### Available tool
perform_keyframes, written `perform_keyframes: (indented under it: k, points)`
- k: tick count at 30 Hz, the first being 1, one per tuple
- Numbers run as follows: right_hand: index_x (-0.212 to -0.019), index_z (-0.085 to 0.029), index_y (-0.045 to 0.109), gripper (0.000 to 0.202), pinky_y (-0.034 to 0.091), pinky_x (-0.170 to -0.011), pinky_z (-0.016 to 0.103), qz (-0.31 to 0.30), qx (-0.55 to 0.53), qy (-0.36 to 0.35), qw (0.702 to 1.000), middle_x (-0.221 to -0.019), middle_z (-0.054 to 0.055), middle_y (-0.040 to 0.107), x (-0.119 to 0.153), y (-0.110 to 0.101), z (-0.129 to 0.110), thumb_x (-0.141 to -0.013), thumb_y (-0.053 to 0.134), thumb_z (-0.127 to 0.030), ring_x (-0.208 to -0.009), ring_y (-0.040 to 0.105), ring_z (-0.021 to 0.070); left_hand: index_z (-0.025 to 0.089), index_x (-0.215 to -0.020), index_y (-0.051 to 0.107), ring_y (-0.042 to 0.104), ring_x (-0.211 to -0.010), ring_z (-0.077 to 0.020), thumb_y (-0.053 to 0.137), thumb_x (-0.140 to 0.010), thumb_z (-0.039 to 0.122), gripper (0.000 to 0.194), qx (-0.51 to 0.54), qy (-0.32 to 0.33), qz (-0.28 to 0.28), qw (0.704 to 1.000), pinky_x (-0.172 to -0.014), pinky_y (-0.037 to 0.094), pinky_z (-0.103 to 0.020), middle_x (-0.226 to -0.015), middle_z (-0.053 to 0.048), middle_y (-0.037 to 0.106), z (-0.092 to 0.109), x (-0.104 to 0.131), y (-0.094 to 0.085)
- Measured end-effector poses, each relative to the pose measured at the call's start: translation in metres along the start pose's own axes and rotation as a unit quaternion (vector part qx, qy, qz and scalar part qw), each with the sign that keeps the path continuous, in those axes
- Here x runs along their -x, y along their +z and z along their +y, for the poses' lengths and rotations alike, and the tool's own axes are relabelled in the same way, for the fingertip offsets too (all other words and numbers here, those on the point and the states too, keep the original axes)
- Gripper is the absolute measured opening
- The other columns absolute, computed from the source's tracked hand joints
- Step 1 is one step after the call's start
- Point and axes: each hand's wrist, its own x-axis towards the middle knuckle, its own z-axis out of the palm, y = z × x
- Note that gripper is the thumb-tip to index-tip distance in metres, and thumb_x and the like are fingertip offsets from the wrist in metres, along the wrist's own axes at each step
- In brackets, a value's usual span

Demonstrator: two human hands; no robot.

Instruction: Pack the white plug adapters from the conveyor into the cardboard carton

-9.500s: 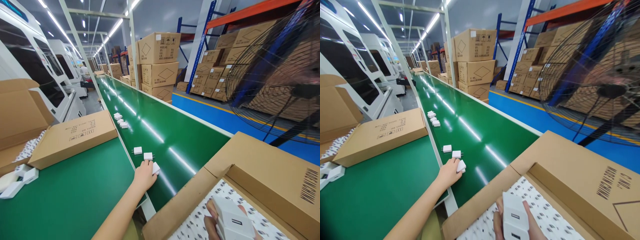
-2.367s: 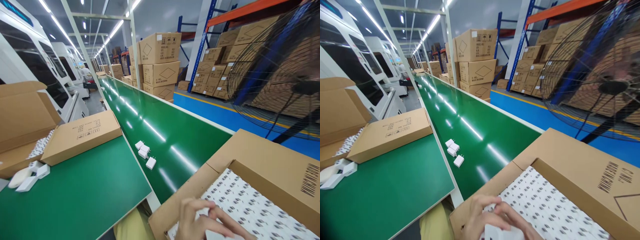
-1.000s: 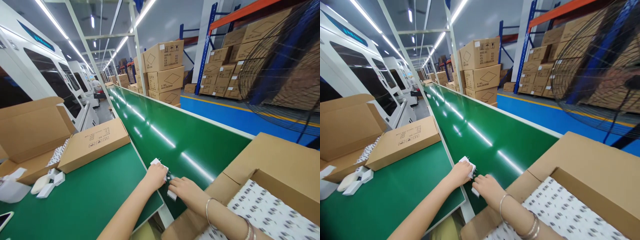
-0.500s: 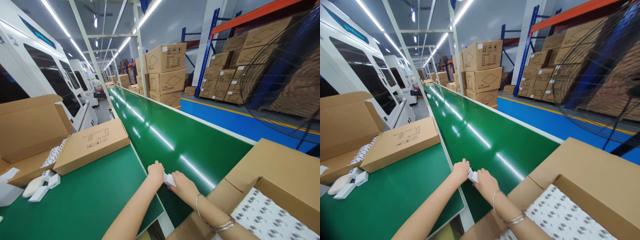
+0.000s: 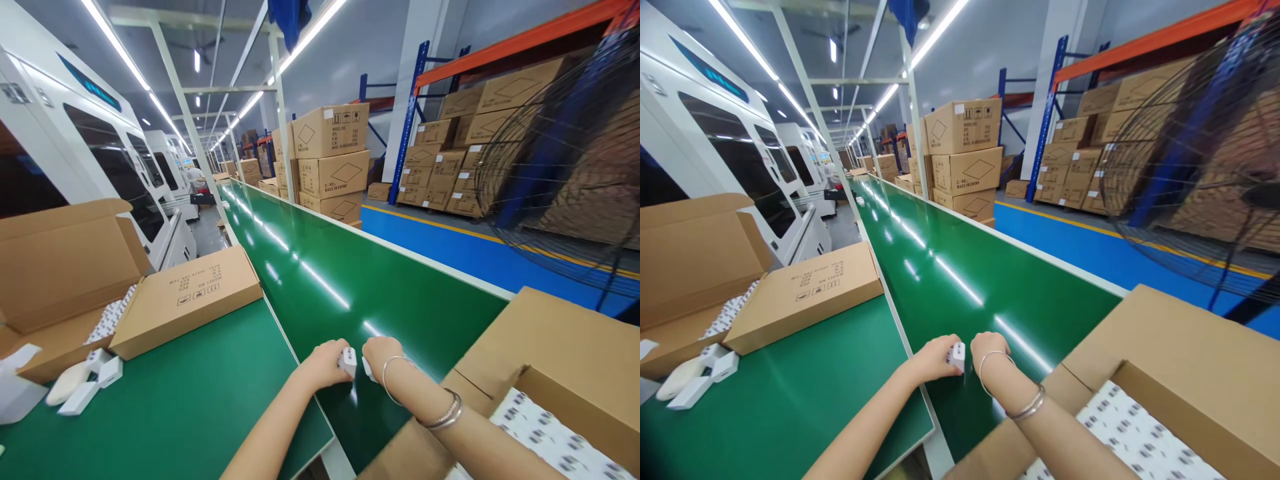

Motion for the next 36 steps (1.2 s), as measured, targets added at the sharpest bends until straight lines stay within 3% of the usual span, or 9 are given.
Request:
perform_keyframes:
  k: [6, 10, 13, 17, 24, 28, 32, 34, 36]
  points:
    - [-0.088, -0.015, 0.060, 0.015, 0.050, -0.071, 0.037, 0.039, -0.003, -0.068, 0.997, -0.088, 0.004, 0.062, 0.000, 0.005, 0.003, -0.076, 0.065, -0.023, -0.080, 0.059, 0.0196, 0.023, -0.104, 0.046, 0.056, -0.092, -0.0227, 0.062, -0.065, 0.034, 0.043, -0.016, -0.005, -0.012, 1.000, -0.073, 0.046, -0.030, -0.104, -0.004, 0.057, 0.011, -0.009, 0.013]
    - [-0.102, -0.017, 0.060, 0.057, 0.050, -0.072, 0.040, 0.075, -0.024, -0.118, 0.990, -0.095, 0.010, 0.063, 0.013, 0.013, 0.017, -0.049, 0.065, 0.002, -0.085, 0.060, 0.0289, 0.023, -0.119, 0.038, 0.055, -0.096, -0.0229, 0.061, -0.065, 0.030, 0.059, 0.014, 0.011, -0.001, 1.000, -0.076, 0.046, -0.031, -0.112, -0.006, 0.055, 0.010, 0.002, 0.009]
    - [-0.121, -0.024, 0.048, 0.071, 0.049, -0.078, 0.036, 0.094, -0.083, -0.178, 0.976, -0.114, 0.009, 0.057, 0.028, 0.017, 0.021, -0.054, 0.061, -0.006, -0.100, 0.055, 0.0271, 0.018, -0.121, 0.037, 0.057, -0.095, -0.0228, 0.055, -0.069, 0.026, 0.055, 0.021, -0.026, 0.000, 0.999, -0.076, 0.046, -0.031, -0.110, -0.009, 0.058, 0.009, 0.019, 0.001]
    - [-0.123, -0.027, 0.045, 0.052, 0.049, -0.069, 0.034, 0.118, -0.141, -0.214, 0.959, -0.107, 0.007, 0.060, 0.043, 0.017, 0.017, -0.072, 0.053, -0.025, -0.093, 0.058, 0.0255, 0.014, -0.105, 0.053, 0.059, -0.093, -0.0222, 0.041, -0.076, 0.018, 0.032, -0.059, -0.077, 0.014, 0.995, -0.088, 0.040, -0.036, -0.098, -0.011, 0.064, 0.009, 0.034, 0.002]
    - [-0.113, -0.025, 0.054, 0.036, 0.048, -0.064, 0.039, 0.123, -0.113, -0.166, 0.972, -0.090, 0.009, 0.064, 0.049, 0.024, 0.001, -0.080, 0.043, -0.037, -0.083, 0.061, 0.0300, 0.014, -0.089, 0.061, 0.061, -0.082, -0.0219, 0.043, -0.077, 0.020, 0.022, -0.125, -0.039, 0.033, 0.991, -0.083, 0.040, -0.036, -0.083, -0.010, 0.066, 0.023, 0.034, 0.027]
    - [-0.105, -0.027, 0.057, 0.031, 0.048, -0.061, 0.039, 0.124, -0.125, -0.133, 0.975, -0.084, 0.009, 0.066, 0.052, 0.030, -0.003, -0.081, 0.040, -0.036, -0.078, 0.062, 0.0310, 0.020, -0.088, 0.061, 0.060, -0.082, -0.0212, 0.046, -0.075, 0.019, 0.020, -0.103, -0.016, 0.032, 0.994, -0.074, 0.043, -0.033, -0.087, -0.007, 0.064, 0.023, 0.036, 0.027]
    - [-0.102, -0.028, 0.058, 0.036, 0.048, -0.063, 0.040, 0.119, -0.169, -0.126, 0.970, -0.089, 0.007, 0.068, 0.052, 0.018, 0.008, -0.081, 0.037, -0.047, -0.079, 0.063, 0.0309, 0.020, -0.100, 0.057, 0.058, -0.086, -0.0201, 0.042, -0.075, 0.013, 0.031, -0.059, -0.053, 0.074, 0.994, -0.075, 0.044, -0.031, -0.093, -0.006, 0.062, 0.020, 0.038, 0.022]
    - [-0.105, -0.027, 0.057, 0.044, 0.049, -0.069, 0.039, 0.120, -0.230, -0.118, 0.959, -0.095, 0.007, 0.067, 0.056, 0.008, 0.018, -0.081, 0.032, -0.054, -0.083, 0.062, 0.0292, 0.019, -0.109, 0.053, 0.057, -0.090, -0.0199, 0.037, -0.075, 0.009, 0.038, -0.026, -0.065, 0.103, 0.992, -0.077, 0.044, -0.031, -0.100, -0.007, 0.060, 0.018, 0.039, 0.021]
    - [-0.103, -0.025, 0.058, 0.051, 0.049, -0.074, 0.039, 0.099, -0.395, -0.074, 0.910, -0.094, 0.008, 0.067, 0.070, -0.001, 0.027, -0.077, 0.034, -0.062, -0.085, 0.062, 0.0285, 0.019, -0.113, 0.049, 0.056, -0.092, -0.0199, 0.032, -0.076, 0.006, 0.043, 0.005, -0.065, 0.118, 0.991, -0.079, 0.044, -0.031, -0.104, -0.007, 0.059, 0.016, 0.039, 0.020]
